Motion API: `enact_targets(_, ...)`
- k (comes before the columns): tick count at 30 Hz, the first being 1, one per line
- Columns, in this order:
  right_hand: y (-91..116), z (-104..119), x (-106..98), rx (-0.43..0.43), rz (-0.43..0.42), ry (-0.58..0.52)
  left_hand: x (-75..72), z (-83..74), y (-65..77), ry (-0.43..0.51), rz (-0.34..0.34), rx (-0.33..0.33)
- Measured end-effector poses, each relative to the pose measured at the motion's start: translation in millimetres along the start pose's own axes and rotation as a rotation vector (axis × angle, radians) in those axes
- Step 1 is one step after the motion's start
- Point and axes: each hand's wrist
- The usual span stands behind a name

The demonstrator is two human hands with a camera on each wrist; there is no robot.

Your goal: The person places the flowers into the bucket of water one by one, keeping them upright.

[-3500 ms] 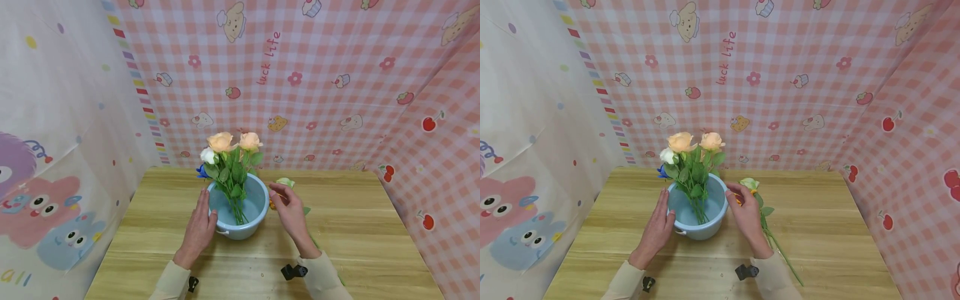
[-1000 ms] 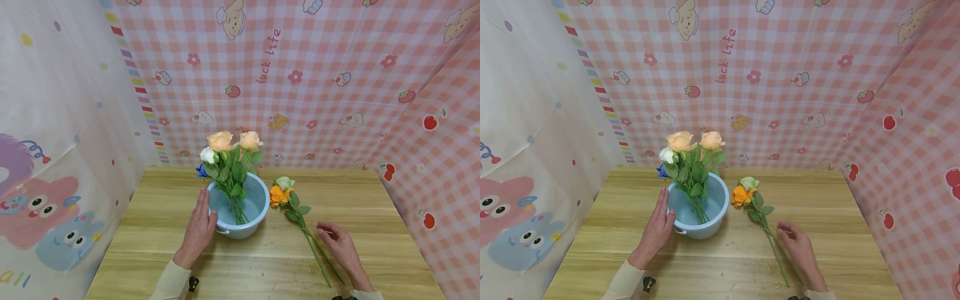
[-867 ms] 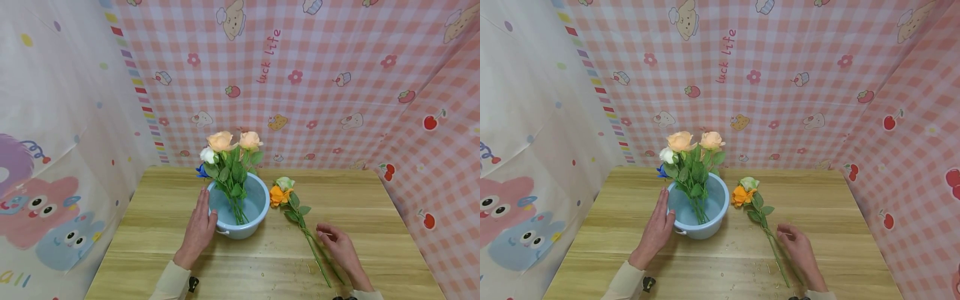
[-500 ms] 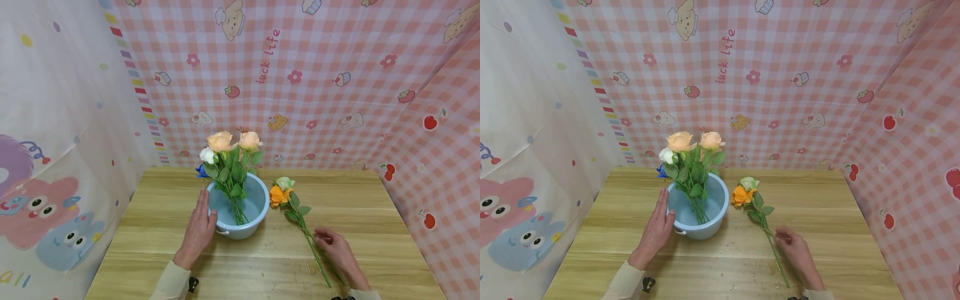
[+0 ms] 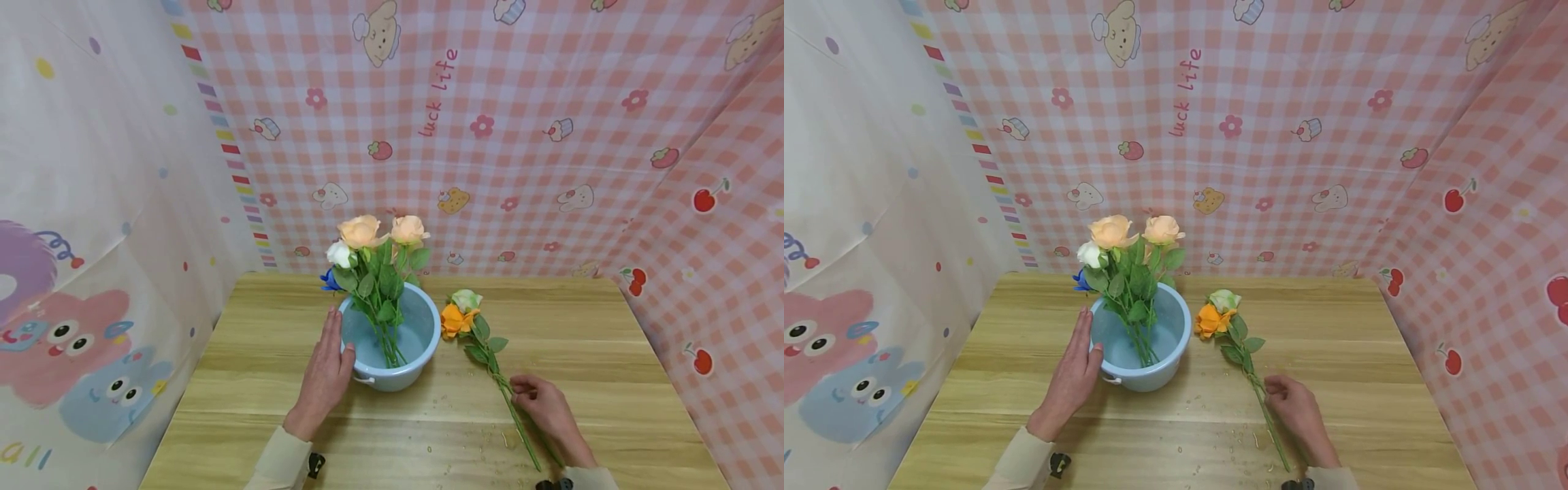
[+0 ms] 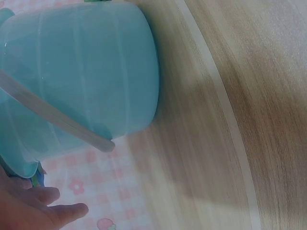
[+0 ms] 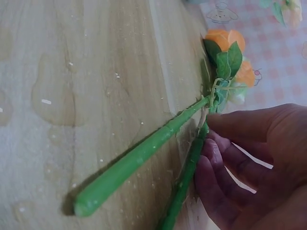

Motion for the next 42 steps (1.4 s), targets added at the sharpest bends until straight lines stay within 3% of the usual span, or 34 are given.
enact_targets(8, -3.7, -0.6, 1.0, -0.021, -0.023, 0.136, -0.5, -0.3, 0.2, 0.01, 0.002, -0.002)
enact_targets(14, -4.7, 3.0, -1.4, -0.004, -0.01, 0.176, 0.2, 0.6, -0.1, 0.01, -0.002, 0.005)
enact_targets(31, -4.4, 13.3, -15.9, -0.037, 0.023, 0.139, 0.3, 0.4, -0.1, 0.001, -0.002, 0.004)
enact_targets(42, -3.1, 22.8, -23.2, -0.068, -0.018, 0.081, -0.4, -0.6, -0.4, 0.002, -0.011, 0.008)
Point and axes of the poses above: each hand's wrist, its own y-axis away from the middle knuckle, its own x-axis out of the palm, z = x × y, and after that the axes turned 3 degrees about -y, right-handed
